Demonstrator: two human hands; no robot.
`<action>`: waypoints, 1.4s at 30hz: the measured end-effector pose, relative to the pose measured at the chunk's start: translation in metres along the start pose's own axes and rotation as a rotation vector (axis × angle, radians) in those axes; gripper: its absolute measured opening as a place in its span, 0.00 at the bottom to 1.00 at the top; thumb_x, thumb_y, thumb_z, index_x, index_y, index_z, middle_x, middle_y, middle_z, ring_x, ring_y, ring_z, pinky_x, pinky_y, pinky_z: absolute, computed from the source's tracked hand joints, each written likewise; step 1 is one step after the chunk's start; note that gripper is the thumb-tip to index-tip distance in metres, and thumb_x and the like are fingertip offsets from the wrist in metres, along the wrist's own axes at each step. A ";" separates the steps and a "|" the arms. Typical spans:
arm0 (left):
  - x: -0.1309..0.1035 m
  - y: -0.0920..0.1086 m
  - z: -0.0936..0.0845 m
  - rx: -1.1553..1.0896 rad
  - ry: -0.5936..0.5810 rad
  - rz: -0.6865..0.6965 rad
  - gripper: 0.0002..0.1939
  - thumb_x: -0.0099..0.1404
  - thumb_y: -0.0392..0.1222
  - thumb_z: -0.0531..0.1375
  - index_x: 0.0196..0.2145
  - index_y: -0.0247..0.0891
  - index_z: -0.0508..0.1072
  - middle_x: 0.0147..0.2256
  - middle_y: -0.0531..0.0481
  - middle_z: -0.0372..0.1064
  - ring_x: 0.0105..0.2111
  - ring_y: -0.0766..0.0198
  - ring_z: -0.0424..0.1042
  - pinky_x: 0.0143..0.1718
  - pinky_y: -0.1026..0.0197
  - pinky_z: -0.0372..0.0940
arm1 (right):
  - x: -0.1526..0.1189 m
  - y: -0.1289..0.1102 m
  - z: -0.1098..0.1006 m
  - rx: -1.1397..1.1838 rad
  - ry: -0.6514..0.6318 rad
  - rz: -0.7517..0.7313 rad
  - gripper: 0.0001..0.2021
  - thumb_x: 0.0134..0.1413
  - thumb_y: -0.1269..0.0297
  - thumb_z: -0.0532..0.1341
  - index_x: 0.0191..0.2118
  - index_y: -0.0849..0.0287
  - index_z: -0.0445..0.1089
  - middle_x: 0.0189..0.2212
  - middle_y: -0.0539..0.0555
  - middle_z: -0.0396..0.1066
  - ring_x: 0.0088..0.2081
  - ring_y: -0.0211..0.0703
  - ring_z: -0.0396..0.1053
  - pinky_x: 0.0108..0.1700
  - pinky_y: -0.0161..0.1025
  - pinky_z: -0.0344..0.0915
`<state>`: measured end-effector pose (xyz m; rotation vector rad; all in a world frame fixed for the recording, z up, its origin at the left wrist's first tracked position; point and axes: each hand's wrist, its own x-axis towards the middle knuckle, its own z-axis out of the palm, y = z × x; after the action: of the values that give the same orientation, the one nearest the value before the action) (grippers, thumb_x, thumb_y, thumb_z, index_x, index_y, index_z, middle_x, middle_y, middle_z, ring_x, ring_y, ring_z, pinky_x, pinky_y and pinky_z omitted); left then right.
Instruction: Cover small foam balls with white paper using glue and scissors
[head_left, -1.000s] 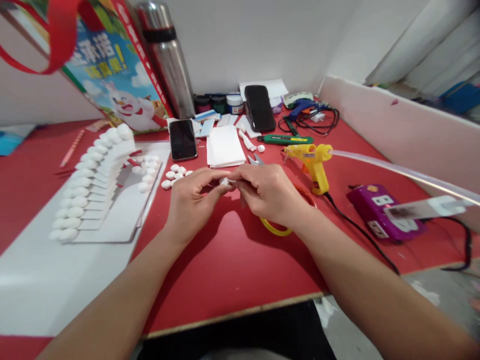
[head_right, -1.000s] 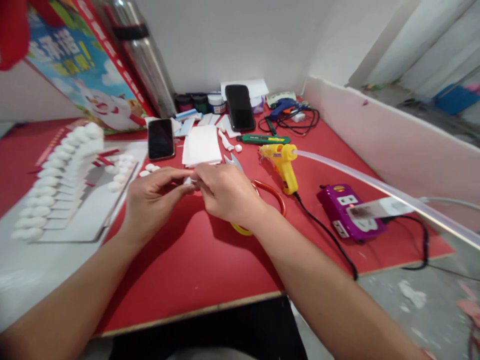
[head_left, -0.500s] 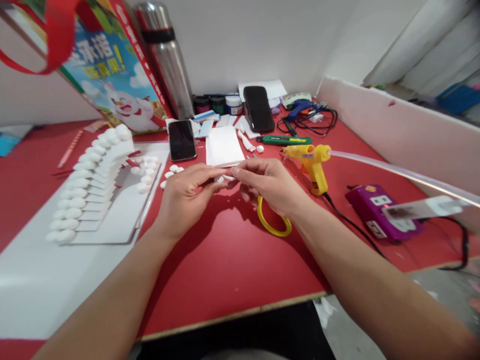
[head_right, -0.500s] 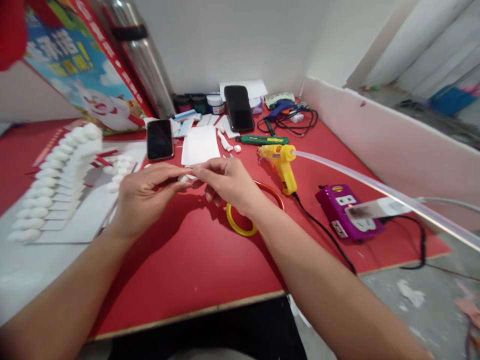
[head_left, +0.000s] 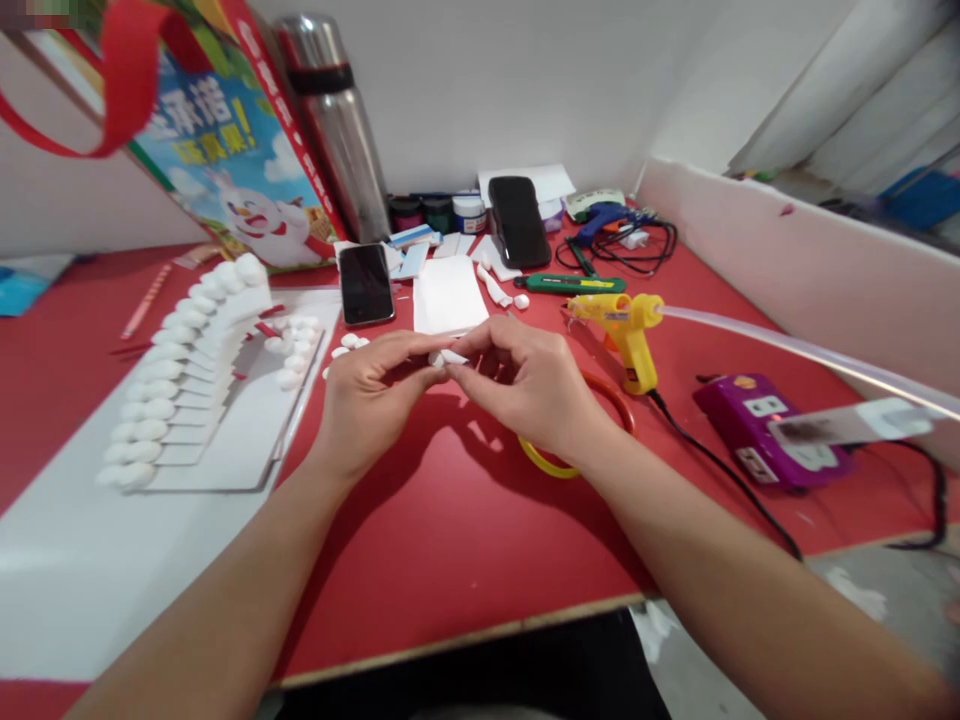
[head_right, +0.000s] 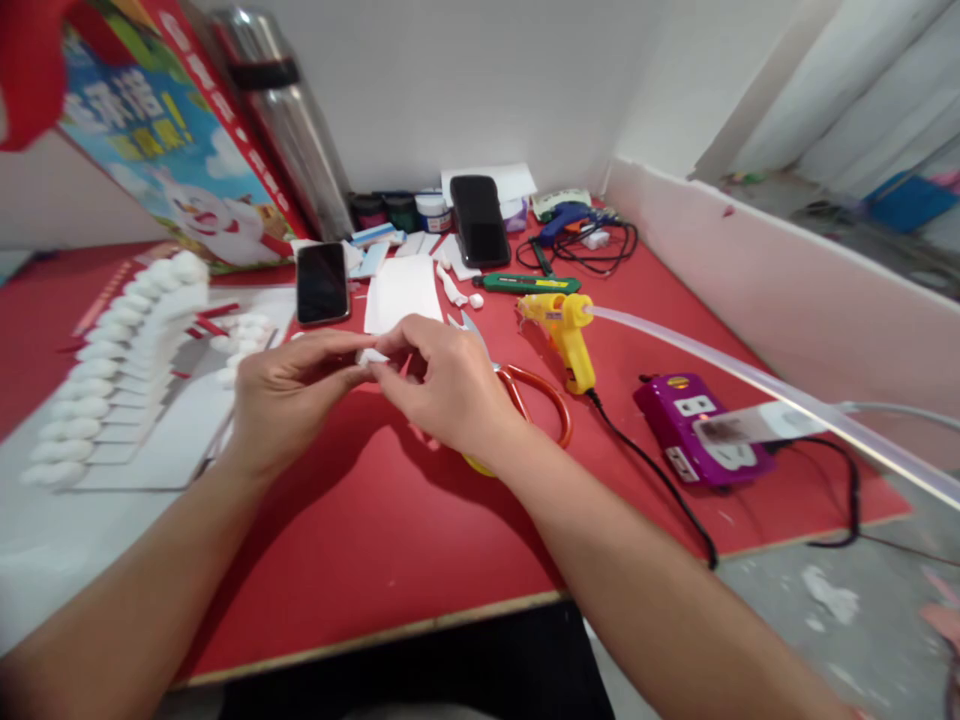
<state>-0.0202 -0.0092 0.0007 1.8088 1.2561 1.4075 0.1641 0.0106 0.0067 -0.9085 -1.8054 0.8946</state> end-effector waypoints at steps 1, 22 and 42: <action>0.001 -0.001 -0.001 -0.077 0.007 -0.054 0.11 0.61 0.38 0.70 0.42 0.42 0.84 0.38 0.49 0.82 0.38 0.61 0.78 0.43 0.61 0.72 | -0.001 -0.002 0.000 0.011 -0.010 -0.027 0.07 0.56 0.63 0.68 0.38 0.60 0.74 0.29 0.50 0.73 0.25 0.33 0.64 0.25 0.34 0.60; 0.002 0.001 -0.008 -1.081 -0.381 -0.431 0.11 0.53 0.46 0.75 0.33 0.42 0.83 0.22 0.55 0.66 0.13 0.80 0.46 0.10 0.77 0.51 | 0.010 -0.014 -0.010 0.619 0.188 0.165 0.11 0.50 0.63 0.71 0.27 0.61 0.70 0.18 0.46 0.65 0.19 0.29 0.56 0.19 0.31 0.50; 0.004 -0.003 0.001 -0.771 -0.335 -0.500 0.06 0.59 0.38 0.72 0.36 0.38 0.85 0.28 0.49 0.78 0.25 0.69 0.73 0.29 0.67 0.71 | 0.003 -0.004 -0.006 0.073 -0.054 -0.027 0.05 0.53 0.69 0.63 0.37 0.61 0.70 0.27 0.49 0.68 0.26 0.34 0.64 0.29 0.35 0.61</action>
<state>-0.0203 -0.0038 -0.0005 1.0456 0.7538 1.0349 0.1676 0.0123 0.0135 -0.8192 -1.8139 0.9700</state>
